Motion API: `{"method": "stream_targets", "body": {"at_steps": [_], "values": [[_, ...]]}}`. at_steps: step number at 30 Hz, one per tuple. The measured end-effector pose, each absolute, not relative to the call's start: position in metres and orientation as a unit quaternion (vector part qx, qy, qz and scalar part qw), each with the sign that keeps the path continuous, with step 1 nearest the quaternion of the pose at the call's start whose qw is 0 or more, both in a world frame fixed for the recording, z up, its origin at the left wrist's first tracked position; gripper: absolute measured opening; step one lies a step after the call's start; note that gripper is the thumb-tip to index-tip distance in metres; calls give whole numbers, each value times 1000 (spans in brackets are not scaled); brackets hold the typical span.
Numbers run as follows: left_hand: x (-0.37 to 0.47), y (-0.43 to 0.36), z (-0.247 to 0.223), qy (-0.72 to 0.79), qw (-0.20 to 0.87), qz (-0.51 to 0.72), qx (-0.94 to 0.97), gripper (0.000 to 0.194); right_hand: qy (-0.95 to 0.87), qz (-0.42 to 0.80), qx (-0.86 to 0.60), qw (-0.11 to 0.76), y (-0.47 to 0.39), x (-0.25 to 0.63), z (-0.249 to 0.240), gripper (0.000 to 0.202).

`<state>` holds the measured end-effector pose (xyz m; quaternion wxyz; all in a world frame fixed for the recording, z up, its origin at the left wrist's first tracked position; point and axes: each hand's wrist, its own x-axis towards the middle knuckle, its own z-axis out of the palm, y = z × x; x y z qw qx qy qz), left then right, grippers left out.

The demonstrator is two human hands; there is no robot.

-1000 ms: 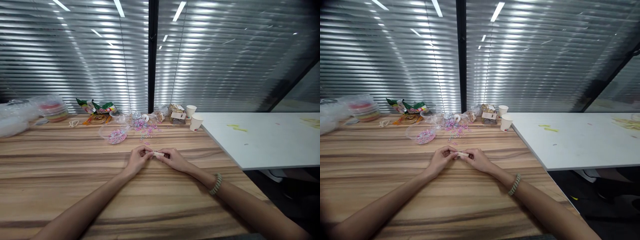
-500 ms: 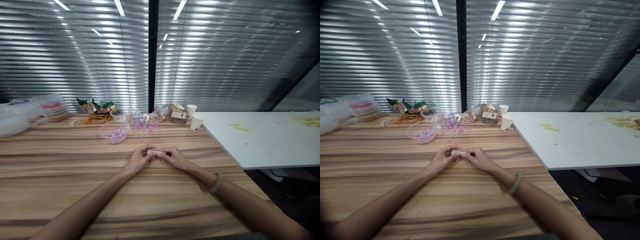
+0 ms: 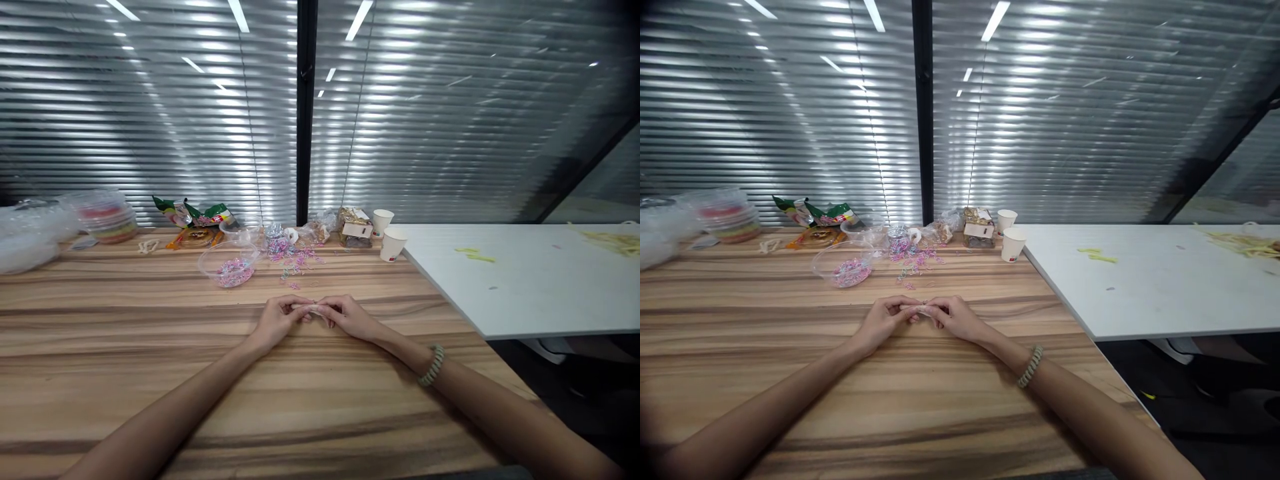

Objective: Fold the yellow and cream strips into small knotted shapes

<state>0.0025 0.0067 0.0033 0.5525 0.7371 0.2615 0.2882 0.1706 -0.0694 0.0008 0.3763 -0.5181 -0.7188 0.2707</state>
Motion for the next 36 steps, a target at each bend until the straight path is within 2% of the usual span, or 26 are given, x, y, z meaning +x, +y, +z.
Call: {"method": "stream_targets", "body": {"at_steps": [8, 12, 19, 25, 28, 33, 36], "values": [[3, 6, 4, 286, 569, 334, 695, 19, -729, 217, -541, 358, -72, 167, 4, 36], [3, 8, -2, 267, 569, 313, 712, 20, -767, 186, -508, 346, -76, 163, 7, 31], [2, 9, -2, 278, 537, 327, 727, 23, -808, 74, -522, 263, -78, 161, -2, 35], [3, 7, 2, 271, 538, 348, 718, 24, -798, 47, -543, 258, -77, 158, -2, 29], [-2, 18, 5, 273, 465, 365, 759, 25, -786, 61, -556, 261, -76, 160, -1, 28], [-20, 49, 8, 250, 204, 348, 880, 25, -750, 124, -564, 322, -74, 164, -2, 29], [-25, 61, 3, 223, 153, 295, 917, 29, -727, 160, -560, 364, -72, 167, -1, 29]]}}
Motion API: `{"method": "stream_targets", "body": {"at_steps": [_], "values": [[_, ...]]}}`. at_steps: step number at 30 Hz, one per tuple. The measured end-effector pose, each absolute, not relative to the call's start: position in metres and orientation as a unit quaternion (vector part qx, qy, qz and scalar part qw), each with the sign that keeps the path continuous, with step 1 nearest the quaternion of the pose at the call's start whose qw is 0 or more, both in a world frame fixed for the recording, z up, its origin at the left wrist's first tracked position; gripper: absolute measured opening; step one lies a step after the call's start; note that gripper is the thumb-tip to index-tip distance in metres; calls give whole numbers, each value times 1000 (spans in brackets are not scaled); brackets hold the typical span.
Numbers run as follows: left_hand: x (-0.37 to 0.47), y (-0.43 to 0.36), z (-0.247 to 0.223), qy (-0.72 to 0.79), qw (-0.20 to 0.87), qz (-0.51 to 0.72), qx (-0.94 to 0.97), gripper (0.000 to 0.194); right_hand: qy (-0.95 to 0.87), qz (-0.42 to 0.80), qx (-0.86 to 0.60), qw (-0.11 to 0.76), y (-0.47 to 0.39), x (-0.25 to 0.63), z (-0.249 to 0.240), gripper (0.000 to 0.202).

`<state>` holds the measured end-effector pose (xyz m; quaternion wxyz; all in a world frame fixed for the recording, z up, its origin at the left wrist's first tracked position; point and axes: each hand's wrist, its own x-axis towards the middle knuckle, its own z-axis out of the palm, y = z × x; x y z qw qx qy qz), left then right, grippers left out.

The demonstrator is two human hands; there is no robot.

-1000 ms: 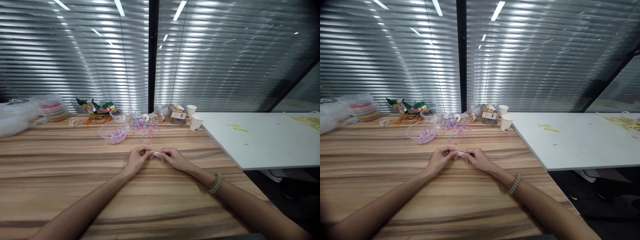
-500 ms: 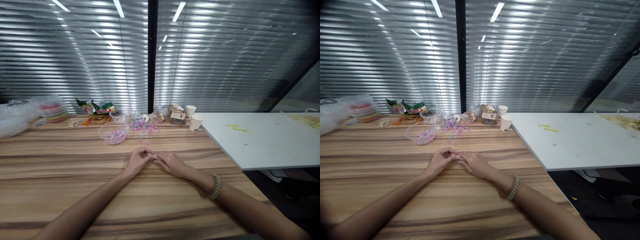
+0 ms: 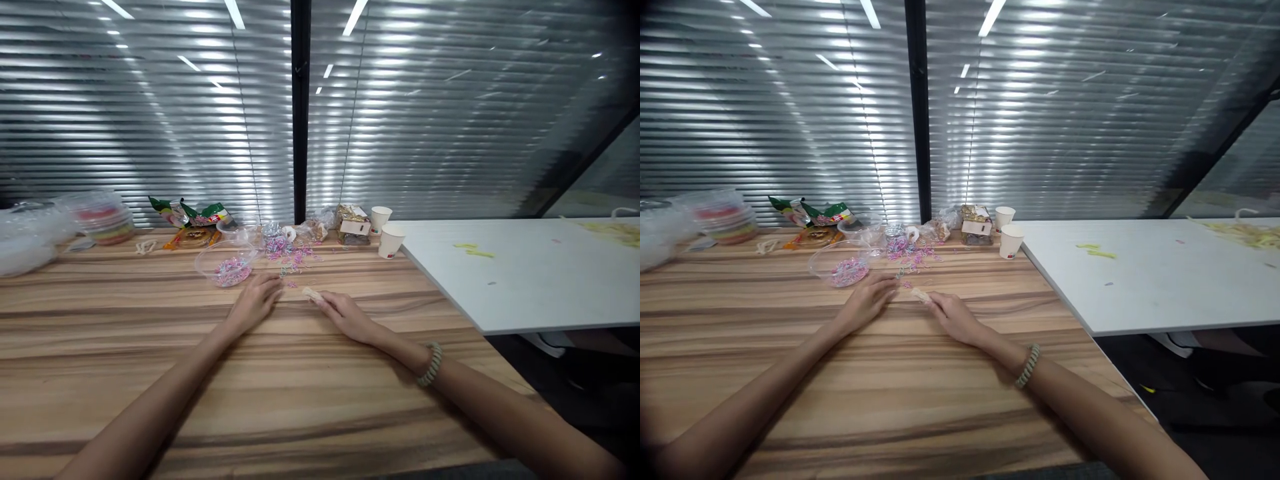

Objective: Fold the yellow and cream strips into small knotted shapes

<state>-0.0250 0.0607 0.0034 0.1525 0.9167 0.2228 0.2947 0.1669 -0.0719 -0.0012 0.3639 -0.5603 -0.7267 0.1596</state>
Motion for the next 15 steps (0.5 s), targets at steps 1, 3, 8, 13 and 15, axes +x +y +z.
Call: {"method": "stream_targets", "body": {"at_steps": [1, 3, 8, 13, 15], "values": [[-25, 62, 2, 218, 146, 280, 923, 31, -719, 169, -562, 374, -71, 168, -1, 29], [-25, 63, -2, 215, 137, 254, 933, 35, -702, 186, -567, 388, -71, 168, 1, 31], [-22, 64, -8, 234, 121, 206, 942, 44, -673, 216, -576, 410, -69, 169, 0, 35], [-22, 66, -12, 247, 134, 205, 938, 49, -668, 234, -569, 419, -68, 170, -2, 37], [-23, 66, -11, 253, 148, 220, 931, 49, -665, 237, -569, 422, -67, 170, -4, 38]]}}
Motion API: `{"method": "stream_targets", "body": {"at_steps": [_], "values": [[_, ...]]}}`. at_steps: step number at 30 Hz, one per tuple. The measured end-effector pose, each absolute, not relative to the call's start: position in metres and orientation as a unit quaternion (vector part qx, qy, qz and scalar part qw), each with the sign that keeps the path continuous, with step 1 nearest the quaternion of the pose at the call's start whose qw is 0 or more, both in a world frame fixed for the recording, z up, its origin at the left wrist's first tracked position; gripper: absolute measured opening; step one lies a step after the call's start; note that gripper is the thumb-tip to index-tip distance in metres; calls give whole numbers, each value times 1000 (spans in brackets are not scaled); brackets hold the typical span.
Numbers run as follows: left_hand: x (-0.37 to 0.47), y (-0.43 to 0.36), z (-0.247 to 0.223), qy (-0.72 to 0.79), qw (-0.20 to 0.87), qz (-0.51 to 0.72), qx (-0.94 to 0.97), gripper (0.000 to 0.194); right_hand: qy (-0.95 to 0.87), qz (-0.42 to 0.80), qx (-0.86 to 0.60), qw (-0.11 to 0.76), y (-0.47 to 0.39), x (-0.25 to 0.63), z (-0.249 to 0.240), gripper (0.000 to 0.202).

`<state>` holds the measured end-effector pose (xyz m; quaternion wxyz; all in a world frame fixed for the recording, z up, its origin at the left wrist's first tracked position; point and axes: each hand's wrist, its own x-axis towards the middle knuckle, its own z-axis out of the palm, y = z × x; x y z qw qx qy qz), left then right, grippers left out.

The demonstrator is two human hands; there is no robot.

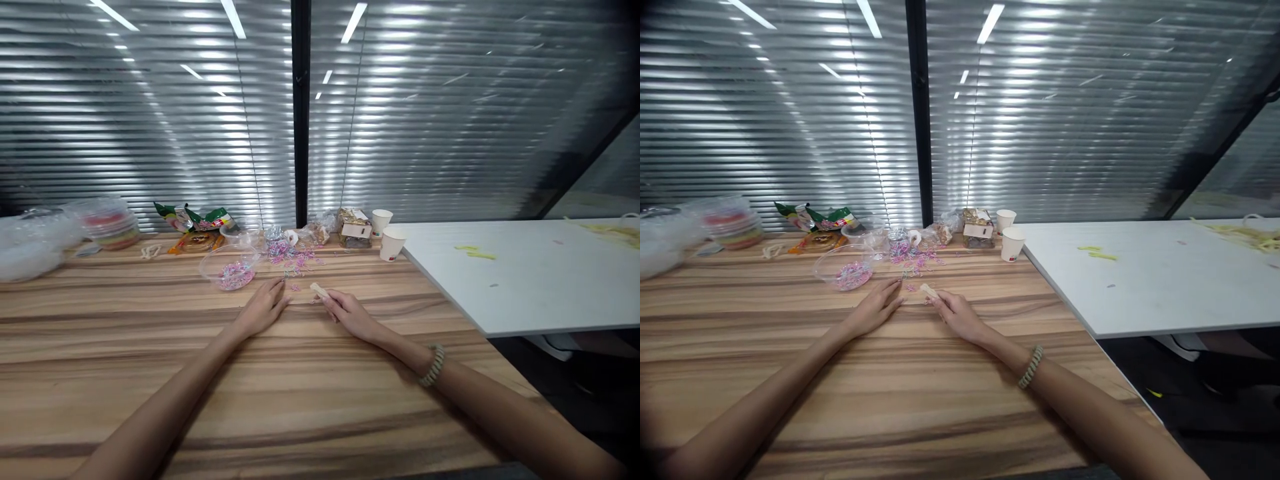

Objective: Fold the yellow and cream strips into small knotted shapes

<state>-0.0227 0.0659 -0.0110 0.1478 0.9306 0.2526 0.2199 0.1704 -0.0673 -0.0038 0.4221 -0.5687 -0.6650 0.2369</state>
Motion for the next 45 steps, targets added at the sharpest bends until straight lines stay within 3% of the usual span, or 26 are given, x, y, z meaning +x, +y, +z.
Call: {"method": "stream_targets", "body": {"at_steps": [7, 12, 15, 21, 28, 41, 45], "values": [[-20, 56, 1, 289, 283, 357, 842, 28, -627, 296, -551, 465, -65, 171, -10, 37], [-11, 45, 2, 313, 452, 356, 756, 20, -591, 353, -519, 507, -66, 170, -10, 56], [-9, 42, 1, 298, 501, 345, 736, 20, -605, 363, -505, 497, -65, 171, -9, 50], [-9, 43, -1, 293, 510, 334, 737, 28, -629, 354, -505, 473, -64, 173, -11, 35], [-10, 41, 2, 343, 458, 363, 735, 16, -644, 321, -514, 466, -64, 171, -12, 34], [7, 15, -8, 260, 482, 359, 756, 20, -697, 212, -561, 393, -70, 166, 2, 37], [7, 15, -6, 247, 513, 353, 742, 21, -705, 204, -557, 388, -69, 166, 0, 30]]}}
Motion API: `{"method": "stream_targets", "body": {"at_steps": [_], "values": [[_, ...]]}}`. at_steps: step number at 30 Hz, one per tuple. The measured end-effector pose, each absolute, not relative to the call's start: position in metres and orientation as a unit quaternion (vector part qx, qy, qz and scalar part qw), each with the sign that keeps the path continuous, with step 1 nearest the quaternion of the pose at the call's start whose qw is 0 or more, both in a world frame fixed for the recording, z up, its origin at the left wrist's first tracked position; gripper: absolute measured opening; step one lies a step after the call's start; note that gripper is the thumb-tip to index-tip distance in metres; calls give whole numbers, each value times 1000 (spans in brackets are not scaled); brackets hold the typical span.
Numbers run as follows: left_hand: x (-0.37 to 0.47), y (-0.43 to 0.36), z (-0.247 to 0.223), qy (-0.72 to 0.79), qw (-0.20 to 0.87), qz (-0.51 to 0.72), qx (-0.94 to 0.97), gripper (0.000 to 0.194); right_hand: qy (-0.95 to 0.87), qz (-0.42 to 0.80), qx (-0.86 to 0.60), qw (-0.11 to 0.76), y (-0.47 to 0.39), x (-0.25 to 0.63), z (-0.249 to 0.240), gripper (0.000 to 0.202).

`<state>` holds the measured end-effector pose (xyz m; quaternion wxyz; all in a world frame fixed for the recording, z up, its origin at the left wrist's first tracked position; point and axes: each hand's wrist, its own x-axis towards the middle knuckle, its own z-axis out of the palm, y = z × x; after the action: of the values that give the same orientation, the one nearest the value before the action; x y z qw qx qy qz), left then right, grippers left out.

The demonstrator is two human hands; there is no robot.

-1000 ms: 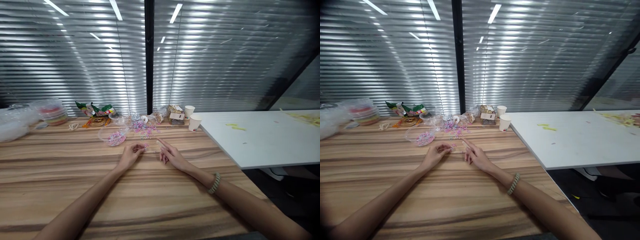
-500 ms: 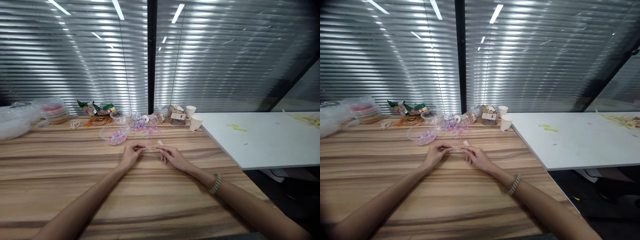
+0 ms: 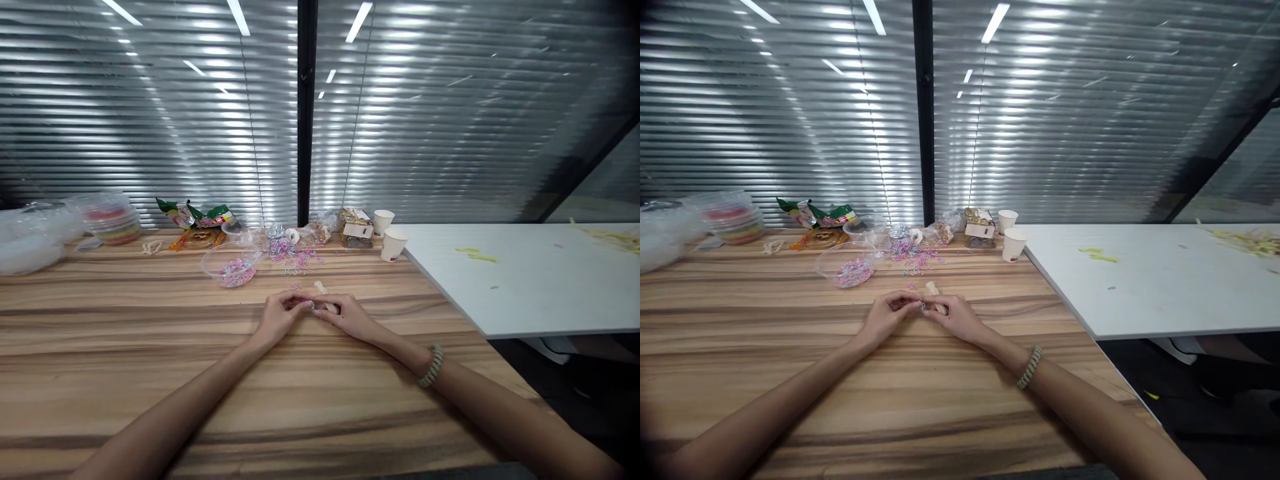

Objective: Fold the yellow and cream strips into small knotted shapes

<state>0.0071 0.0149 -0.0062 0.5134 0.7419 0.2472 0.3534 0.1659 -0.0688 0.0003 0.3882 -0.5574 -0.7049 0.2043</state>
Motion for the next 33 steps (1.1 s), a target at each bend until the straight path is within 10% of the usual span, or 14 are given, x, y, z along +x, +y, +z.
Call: {"method": "stream_targets", "body": {"at_steps": [33], "values": [[1, 11, 1, 283, 378, 374, 798, 25, -656, 220, -584, 424, -67, 169, -6, 22]]}}
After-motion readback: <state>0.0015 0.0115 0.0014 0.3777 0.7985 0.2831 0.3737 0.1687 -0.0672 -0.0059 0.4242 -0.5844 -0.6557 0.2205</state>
